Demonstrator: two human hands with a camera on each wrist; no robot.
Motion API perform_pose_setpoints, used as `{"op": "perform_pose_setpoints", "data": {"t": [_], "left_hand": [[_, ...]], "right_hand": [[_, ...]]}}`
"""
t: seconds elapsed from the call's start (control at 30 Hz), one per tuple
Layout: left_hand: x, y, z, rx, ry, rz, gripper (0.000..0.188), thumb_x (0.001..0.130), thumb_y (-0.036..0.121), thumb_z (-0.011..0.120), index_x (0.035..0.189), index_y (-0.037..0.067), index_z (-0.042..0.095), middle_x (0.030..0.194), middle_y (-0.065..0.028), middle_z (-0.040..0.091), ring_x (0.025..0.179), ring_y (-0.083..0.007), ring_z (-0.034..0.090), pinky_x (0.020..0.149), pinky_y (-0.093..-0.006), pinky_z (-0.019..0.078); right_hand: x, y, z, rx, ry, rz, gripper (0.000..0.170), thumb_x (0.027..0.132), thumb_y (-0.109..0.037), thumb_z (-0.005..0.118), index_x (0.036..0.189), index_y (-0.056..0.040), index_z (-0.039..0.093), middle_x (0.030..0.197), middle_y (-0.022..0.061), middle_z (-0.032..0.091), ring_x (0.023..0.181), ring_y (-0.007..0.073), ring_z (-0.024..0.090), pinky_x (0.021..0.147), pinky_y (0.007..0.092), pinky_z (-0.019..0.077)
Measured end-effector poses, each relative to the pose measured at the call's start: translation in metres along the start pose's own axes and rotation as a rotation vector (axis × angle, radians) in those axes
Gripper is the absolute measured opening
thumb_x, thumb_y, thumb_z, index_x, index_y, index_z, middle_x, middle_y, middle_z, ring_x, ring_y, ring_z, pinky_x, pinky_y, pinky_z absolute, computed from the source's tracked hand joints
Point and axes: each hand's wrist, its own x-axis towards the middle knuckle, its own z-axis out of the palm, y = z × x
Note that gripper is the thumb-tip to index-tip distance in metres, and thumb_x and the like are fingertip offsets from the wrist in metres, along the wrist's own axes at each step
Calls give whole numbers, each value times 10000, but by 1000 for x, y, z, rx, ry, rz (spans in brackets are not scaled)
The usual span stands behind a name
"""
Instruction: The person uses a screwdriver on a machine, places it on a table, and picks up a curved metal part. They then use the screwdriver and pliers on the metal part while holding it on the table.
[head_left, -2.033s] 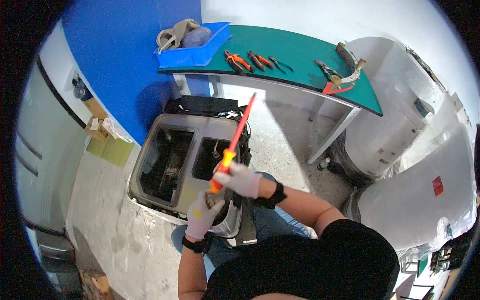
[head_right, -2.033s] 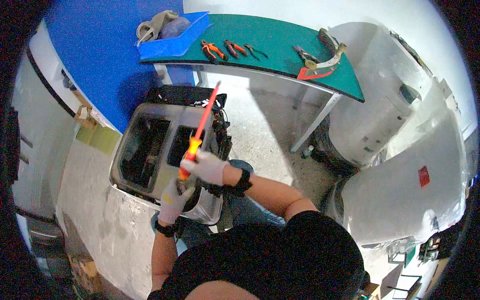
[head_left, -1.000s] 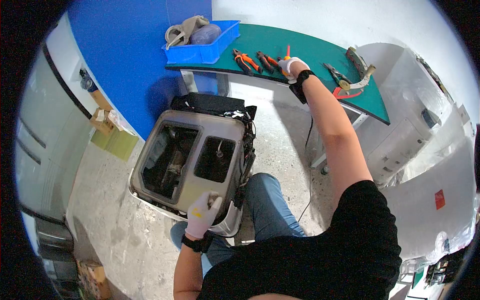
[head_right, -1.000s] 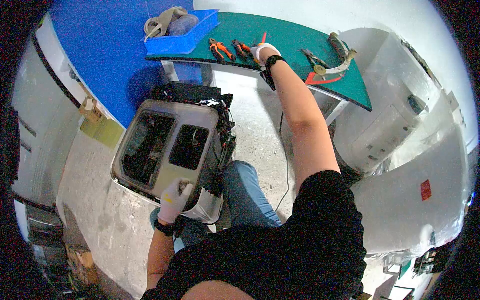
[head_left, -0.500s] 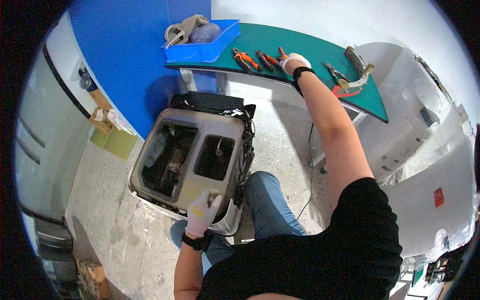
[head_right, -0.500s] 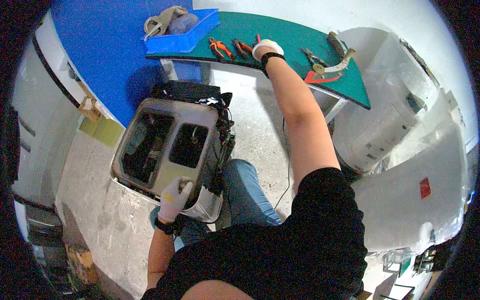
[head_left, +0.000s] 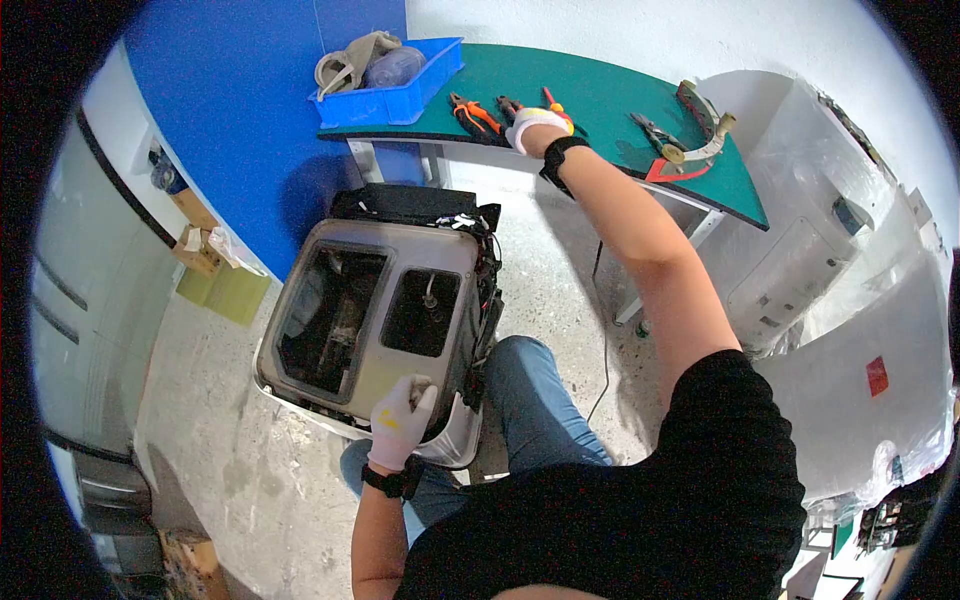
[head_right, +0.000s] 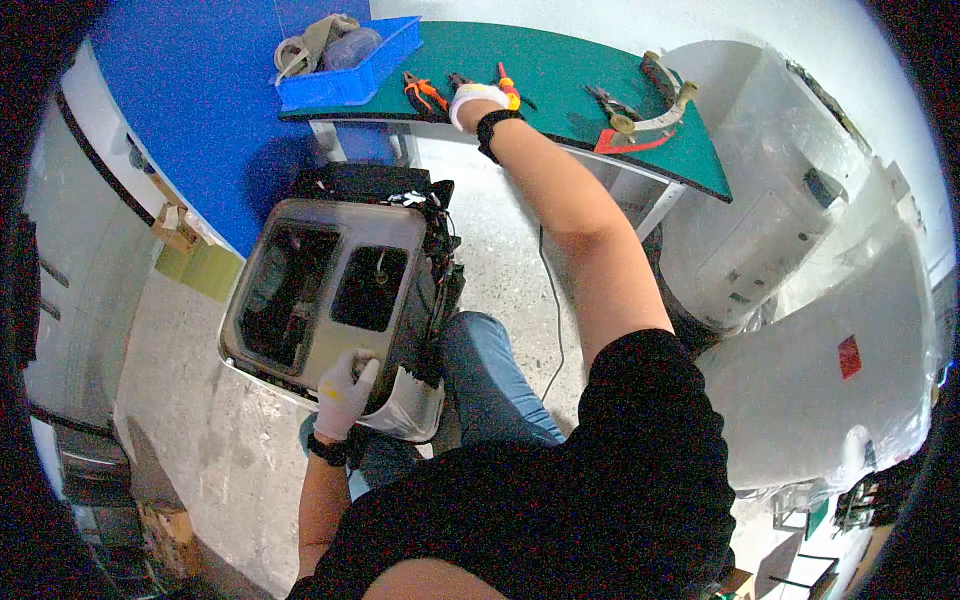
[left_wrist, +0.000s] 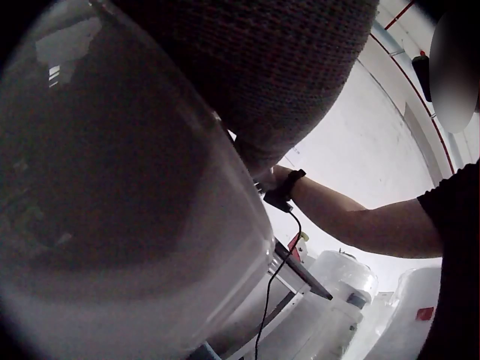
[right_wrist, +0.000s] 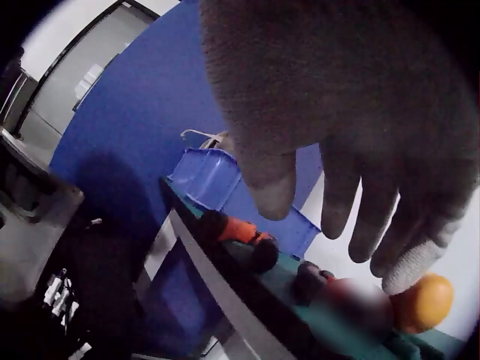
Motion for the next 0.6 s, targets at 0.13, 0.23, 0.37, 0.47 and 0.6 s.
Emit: {"op": "perform_pose_setpoints", "data": {"t": [0.13,0.23,0.37,0.47,0.6], "left_hand": [[0,-3,1,-4,2,8,220,870,221,644,1014,55,639,830,-83,678,727,-213,651,678,-311,502],[0,1,-1,4,-2,13,216,869,218,645,1013,57,638,832,-86,678,728,-216,653,675,-311,502],[0,2,-1,-10,8,43,212,871,216,643,1015,60,632,847,-95,684,751,-227,666,674,-322,505],[1,2,-2,17,-2,40,212,875,220,637,1015,61,629,856,-102,685,770,-237,672,679,-328,507],[1,0,-1,36,-1,34,207,877,223,632,1008,62,628,856,-104,683,766,-242,670,681,-330,506]], "right_hand": [[-14,-2,7,-82,-113,-73,335,862,-177,546,1169,-94,651,1217,144,632,1132,297,608,933,393,488],[-35,-15,-7,114,19,166,342,874,-198,557,1197,-110,629,1244,129,614,1165,298,580,935,384,490],[-34,-11,-7,103,53,162,349,885,-211,560,1219,-123,608,1279,114,588,1180,299,562,927,388,497],[-22,-7,-5,86,5,201,376,888,-203,560,1258,-140,584,1308,119,567,1188,272,565,934,393,494],[-17,-5,-7,17,-86,142,424,902,-227,525,1322,-181,548,1357,79,538,1186,255,573,936,391,494]]}}
